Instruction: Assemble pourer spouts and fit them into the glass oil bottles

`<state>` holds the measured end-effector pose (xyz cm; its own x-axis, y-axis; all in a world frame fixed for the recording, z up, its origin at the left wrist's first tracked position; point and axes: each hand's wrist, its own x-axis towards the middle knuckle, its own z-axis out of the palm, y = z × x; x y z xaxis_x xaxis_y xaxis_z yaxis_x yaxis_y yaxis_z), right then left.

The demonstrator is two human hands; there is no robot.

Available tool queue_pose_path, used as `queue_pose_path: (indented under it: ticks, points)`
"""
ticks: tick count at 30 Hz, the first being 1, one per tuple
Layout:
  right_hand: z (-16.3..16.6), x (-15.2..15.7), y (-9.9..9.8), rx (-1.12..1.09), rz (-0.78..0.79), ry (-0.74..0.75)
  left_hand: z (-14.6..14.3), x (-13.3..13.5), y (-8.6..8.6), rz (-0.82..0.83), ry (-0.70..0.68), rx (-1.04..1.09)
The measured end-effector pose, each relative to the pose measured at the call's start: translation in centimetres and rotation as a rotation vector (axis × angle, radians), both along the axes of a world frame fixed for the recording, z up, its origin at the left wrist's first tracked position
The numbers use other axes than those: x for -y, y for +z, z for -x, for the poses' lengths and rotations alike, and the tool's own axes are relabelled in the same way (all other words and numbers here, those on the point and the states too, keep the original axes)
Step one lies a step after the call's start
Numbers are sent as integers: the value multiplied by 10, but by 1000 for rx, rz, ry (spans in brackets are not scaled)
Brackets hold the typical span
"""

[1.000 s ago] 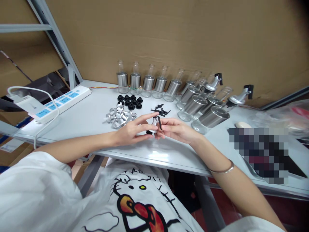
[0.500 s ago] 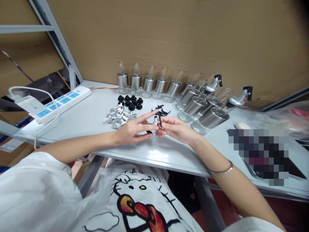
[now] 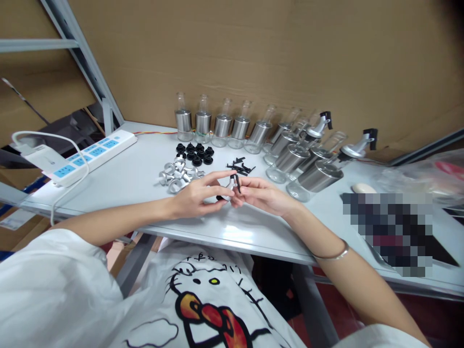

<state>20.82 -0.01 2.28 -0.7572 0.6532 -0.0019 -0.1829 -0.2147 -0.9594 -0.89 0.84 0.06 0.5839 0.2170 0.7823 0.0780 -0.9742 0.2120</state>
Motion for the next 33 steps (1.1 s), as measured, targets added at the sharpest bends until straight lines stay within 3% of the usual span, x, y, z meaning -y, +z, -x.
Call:
queue_pose_path:
  ticks: [9, 18, 33]
  points:
    - [3, -1, -4, -29, 4, -76, 1, -1, 0, 9, -20, -17]
    - [-2, -2, -1, 55, 3, 8, 2, 3, 2, 13, -72, -68]
    - [4, 3, -2, 70, -142, -17, 2, 7, 1, -77, -120, -65]
